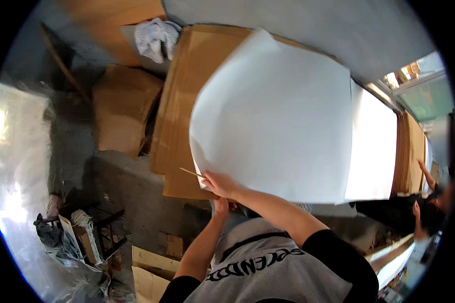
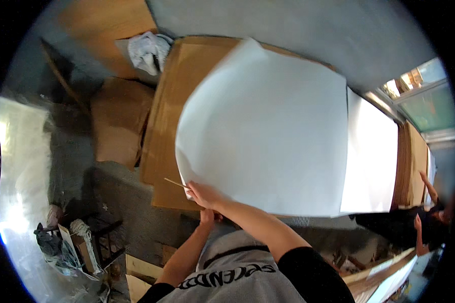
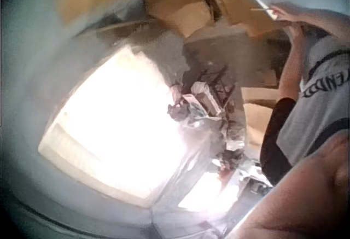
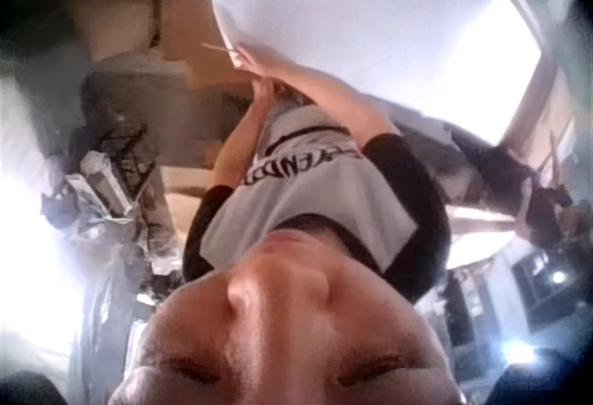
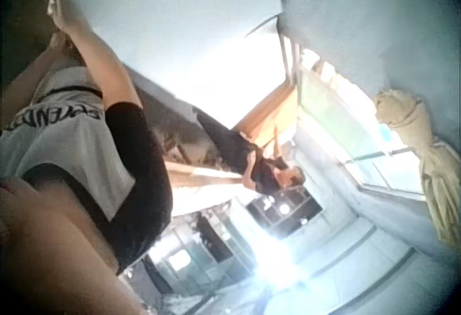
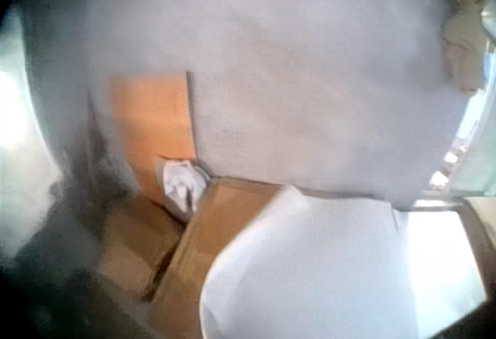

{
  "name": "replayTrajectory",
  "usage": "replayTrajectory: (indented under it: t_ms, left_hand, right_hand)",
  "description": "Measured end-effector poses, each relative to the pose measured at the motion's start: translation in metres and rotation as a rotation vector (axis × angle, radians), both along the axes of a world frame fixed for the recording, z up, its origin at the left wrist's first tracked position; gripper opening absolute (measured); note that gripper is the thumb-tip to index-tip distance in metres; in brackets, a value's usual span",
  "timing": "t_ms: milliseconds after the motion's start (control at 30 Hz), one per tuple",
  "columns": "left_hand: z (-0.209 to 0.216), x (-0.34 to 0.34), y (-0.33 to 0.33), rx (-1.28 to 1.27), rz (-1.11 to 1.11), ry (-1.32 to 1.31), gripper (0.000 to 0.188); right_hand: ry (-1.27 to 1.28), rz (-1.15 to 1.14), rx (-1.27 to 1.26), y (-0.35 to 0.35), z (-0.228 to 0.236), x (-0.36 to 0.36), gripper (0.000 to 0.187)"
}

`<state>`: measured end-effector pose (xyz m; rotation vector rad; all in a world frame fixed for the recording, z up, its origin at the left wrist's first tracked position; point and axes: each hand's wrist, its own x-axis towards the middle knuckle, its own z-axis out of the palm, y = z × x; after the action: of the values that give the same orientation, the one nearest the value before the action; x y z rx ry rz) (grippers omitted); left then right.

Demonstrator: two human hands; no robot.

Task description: The person repeatedly picks up large sheets of paper and places them onto a long wooden structure, smoothing them down with a small stick. The process is repeated multiple times as the person moves along the structure.

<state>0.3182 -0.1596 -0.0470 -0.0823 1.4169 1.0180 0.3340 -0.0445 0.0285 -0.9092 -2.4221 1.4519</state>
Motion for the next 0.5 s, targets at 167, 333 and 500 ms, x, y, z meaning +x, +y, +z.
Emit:
replayTrajectory:
  t_ms: [167,333,500]
  left_hand:
    - [0.024,-0.007,0.005,0.007,0.07,-0.057,0.036]
    - [0.037,-0.006,0.011,-0.167,0.069,0.026,0.035]
    - [0.038,-0.016,-0.009,-0.013,0.087,-0.155,0.029]
  right_hand:
    - [-0.011,0.073,-0.077,-0.007,0.001,0.025,0.03]
    - [-0.242,-0.275,-0.77,0.009,0.061,0.141,0.032]
    - [0.028,-1.079,-0.902,-0.027,0.017,0.314,0.026]
